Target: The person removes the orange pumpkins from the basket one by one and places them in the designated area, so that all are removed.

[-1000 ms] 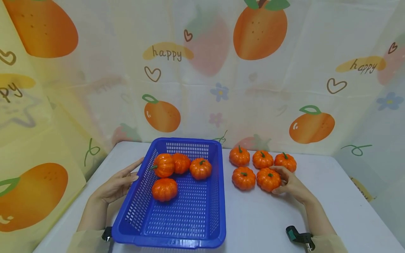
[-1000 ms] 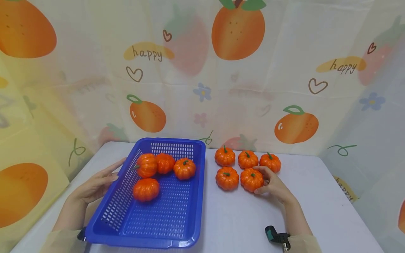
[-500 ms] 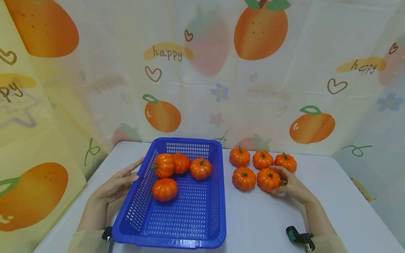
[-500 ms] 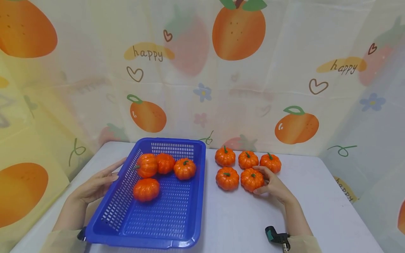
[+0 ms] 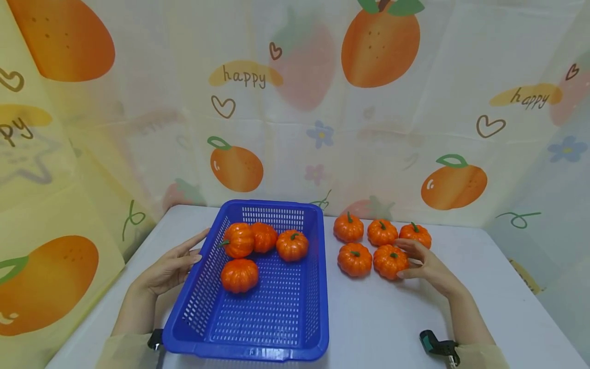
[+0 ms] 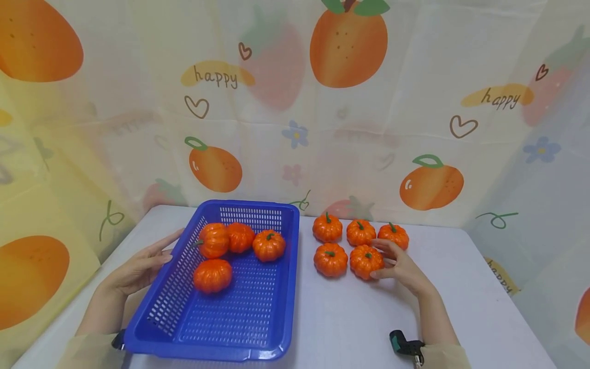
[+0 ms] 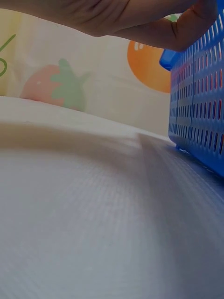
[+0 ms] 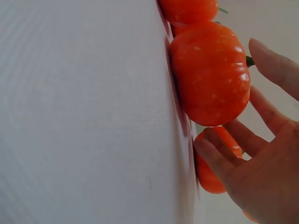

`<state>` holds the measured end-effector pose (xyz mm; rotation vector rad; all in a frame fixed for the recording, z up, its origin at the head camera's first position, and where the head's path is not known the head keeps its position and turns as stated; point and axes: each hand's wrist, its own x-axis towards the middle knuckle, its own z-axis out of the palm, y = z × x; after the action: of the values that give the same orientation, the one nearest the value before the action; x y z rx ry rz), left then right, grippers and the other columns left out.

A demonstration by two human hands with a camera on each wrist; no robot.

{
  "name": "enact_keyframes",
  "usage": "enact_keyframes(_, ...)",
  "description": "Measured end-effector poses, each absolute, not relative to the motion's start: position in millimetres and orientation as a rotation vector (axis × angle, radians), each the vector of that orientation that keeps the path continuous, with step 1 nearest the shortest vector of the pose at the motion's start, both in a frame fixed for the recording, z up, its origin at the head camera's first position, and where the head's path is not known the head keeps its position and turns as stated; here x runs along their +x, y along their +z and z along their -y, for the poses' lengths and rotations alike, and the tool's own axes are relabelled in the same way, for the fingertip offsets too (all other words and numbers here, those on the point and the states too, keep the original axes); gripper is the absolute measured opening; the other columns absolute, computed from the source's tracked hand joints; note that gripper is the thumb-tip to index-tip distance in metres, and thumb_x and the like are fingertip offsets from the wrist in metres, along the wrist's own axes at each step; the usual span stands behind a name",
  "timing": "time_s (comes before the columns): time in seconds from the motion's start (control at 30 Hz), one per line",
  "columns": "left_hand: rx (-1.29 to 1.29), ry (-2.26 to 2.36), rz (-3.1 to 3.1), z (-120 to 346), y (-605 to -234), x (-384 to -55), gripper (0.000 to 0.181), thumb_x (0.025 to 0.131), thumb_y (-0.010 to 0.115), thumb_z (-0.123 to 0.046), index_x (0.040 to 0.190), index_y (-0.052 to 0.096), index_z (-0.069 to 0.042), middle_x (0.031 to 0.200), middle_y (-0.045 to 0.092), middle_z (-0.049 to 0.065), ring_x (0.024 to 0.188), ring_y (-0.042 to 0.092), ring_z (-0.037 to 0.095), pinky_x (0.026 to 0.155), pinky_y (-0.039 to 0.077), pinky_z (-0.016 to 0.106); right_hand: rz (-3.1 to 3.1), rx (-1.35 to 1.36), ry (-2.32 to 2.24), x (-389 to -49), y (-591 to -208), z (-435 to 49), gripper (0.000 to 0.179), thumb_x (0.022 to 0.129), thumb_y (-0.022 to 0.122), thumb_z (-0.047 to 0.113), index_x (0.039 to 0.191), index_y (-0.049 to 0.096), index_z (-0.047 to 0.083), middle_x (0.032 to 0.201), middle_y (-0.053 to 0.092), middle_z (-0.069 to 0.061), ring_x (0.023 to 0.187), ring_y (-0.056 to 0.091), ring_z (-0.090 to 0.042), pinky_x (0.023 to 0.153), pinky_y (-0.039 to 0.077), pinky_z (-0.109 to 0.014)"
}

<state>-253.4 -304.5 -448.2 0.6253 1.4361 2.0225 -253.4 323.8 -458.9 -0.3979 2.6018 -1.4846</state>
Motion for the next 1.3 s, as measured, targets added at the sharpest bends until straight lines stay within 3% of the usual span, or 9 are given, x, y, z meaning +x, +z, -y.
enact_keyframes(0.03,0.629,2.021,-1.437,305,-448,-254,0.065,0.104,0.021,0.004,0.16,-0.001,-0.019,0.133,0.067,0.005,0.105,0.073,0.02,0.086,0.059,0.033,-2.616,-0.394,-1.474,-253,-458,-324,0.073,0.082,0.076,0.017,0.145,0.04,0.004,0.149,0.044,-0.023,0.127,0.048,-0.021,0.097,0.041,-0.01)
enact_keyframes(0.1,0.637,2.022,-1.432,305,-448,-254,0.065,0.104,0.021,0.004,0.16,-0.001,-0.019,0.133,0.066,0.005,0.106,0.073,0.021,0.086,0.059,0.034,-2.643,-0.374,-1.459,-252,-455,-323,0.073,0.083,0.076,0.019,0.145,0.041,0.005,0.15,0.044,-0.023,0.13,0.048,-0.03,0.101,0.044,-0.013)
enact_keyframes(0.17,0.642,2.023,-1.427,305,-449,-254,0.065,0.104,0.021,0.005,0.16,-0.001,-0.019,0.133,0.066,0.006,0.106,0.073,0.021,0.086,0.059,0.034,-2.672,-0.355,-1.449,-252,-452,-321,0.072,0.083,0.075,0.019,0.145,0.041,0.005,0.149,0.045,-0.023,0.13,0.047,-0.035,0.108,0.048,-0.028)
enact_keyframes(0.27,0.641,2.027,-1.423,305,-449,-254,0.065,0.104,0.02,0.005,0.16,-0.001,-0.02,0.132,0.067,0.006,0.105,0.074,0.021,0.086,0.059,0.034,-2.711,-0.328,-1.45,-252,-445,-318,0.071,0.085,0.074,0.019,0.146,0.039,0.004,0.15,0.044,-0.024,0.134,0.044,-0.041,0.113,0.041,-0.057)
enact_keyframes(0.4,0.63,2.028,-1.435,304,-450,-254,0.065,0.104,0.021,0.005,0.16,0.0,-0.02,0.131,0.068,0.006,0.103,0.074,0.02,0.086,0.059,0.034,-2.743,-0.298,-1.484,-252,-434,-313,0.071,0.088,0.071,0.02,0.147,0.037,0.005,0.152,0.041,-0.024,0.136,0.043,-0.046,0.111,0.037,-0.068)
enact_keyframes(0.57,0.629,2.028,-1.445,304,-449,-254,0.065,0.104,0.022,0.005,0.16,0.0,-0.019,0.131,0.068,0.005,0.105,0.073,0.02,0.087,0.059,0.035,-2.766,-0.323,-1.533,-253,-416,-301,0.069,0.089,0.07,0.021,0.149,0.037,0.009,0.152,0.041,-0.021,0.138,0.041,-0.045,0.109,0.04,-0.066)
enact_keyframes(0.73,0.631,2.031,-1.434,304,-448,-254,0.065,0.104,0.022,0.005,0.16,-0.001,-0.019,0.131,0.068,0.005,0.105,0.074,0.02,0.087,0.059,0.034,-2.765,-0.421,-1.559,-257,-403,-284,0.066,0.089,0.072,0.018,0.146,0.04,0.008,0.149,0.044,-0.015,0.139,0.041,-0.04,0.115,0.041,-0.053)
enact_keyframes(0.93,0.635,2.032,-1.42,304,-448,-253,0.066,0.104,0.021,0.005,0.16,-0.003,-0.019,0.132,0.067,0.005,0.105,0.073,0.02,0.087,0.059,0.034,-2.678,-0.51,-1.629,-263,-395,-261,0.065,0.088,0.073,0.018,0.145,0.042,0.01,0.151,0.042,-0.014,0.14,0.038,-0.043,0.113,0.037,-0.063)
enact_keyframes(1.3,0.661,2.025,-1.422,303,-448,-253,0.066,0.104,0.022,0.005,0.16,-0.002,-0.019,0.128,0.069,0.006,0.098,0.074,0.017,0.085,0.06,0.032,-2.498,-0.668,-1.722,-275,-384,-207,0.064,0.087,0.073,0.015,0.144,0.044,0.016,0.15,0.043,-0.008,0.143,0.039,-0.037,0.116,0.035,-0.063)
